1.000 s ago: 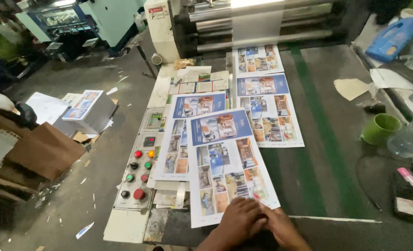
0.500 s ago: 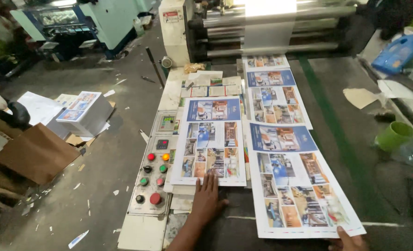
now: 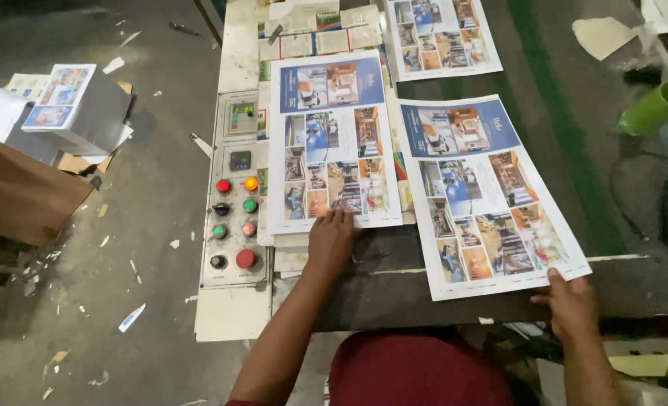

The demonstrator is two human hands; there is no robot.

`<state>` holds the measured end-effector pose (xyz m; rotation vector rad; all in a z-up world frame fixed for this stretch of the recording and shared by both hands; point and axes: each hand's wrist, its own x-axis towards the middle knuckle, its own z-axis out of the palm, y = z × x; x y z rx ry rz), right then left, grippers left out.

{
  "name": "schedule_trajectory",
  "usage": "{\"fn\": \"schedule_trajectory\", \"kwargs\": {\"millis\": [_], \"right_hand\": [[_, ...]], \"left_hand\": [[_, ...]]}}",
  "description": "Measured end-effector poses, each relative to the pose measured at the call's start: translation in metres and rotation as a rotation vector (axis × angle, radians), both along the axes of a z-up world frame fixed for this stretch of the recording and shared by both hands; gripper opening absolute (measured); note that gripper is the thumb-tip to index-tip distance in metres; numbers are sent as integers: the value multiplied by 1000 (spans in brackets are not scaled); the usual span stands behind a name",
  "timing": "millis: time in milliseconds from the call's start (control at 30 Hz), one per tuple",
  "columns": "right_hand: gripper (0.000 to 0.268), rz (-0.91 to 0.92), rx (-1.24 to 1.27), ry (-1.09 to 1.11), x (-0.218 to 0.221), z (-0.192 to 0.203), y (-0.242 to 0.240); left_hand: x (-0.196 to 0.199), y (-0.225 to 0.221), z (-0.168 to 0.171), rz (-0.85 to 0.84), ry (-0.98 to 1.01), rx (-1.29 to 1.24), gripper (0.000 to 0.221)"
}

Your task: Organizing printed sheets on a processing machine.

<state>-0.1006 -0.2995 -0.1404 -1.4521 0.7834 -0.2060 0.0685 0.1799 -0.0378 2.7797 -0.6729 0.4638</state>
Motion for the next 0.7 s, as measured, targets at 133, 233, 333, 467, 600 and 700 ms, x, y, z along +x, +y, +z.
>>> {"fn": "schedule_trajectory", "kwargs": {"millis": [133,233,333,467,600,700], "right_hand": [[34,-24,-17,-127,25,14,-17],[35,23,-20,-153,70,10,-17],[34,88,25,-148,133,-25,-25],[35,239,81,-126,197,17,-1],[37,279,130,-161,250,13,1],[45,274,186,-54,244,20,2]], "left_hand": [[12,8,-14,-52,12,-21,24],[15,6,-9,112,139,-2,13],[14,-5,-19,143,-4,-65,6],[6,-20,0,198,-61,-45,20],[-3,-22,11,288,8,-206,11],[-9,-26,31,334,-20,-242,14]]}}
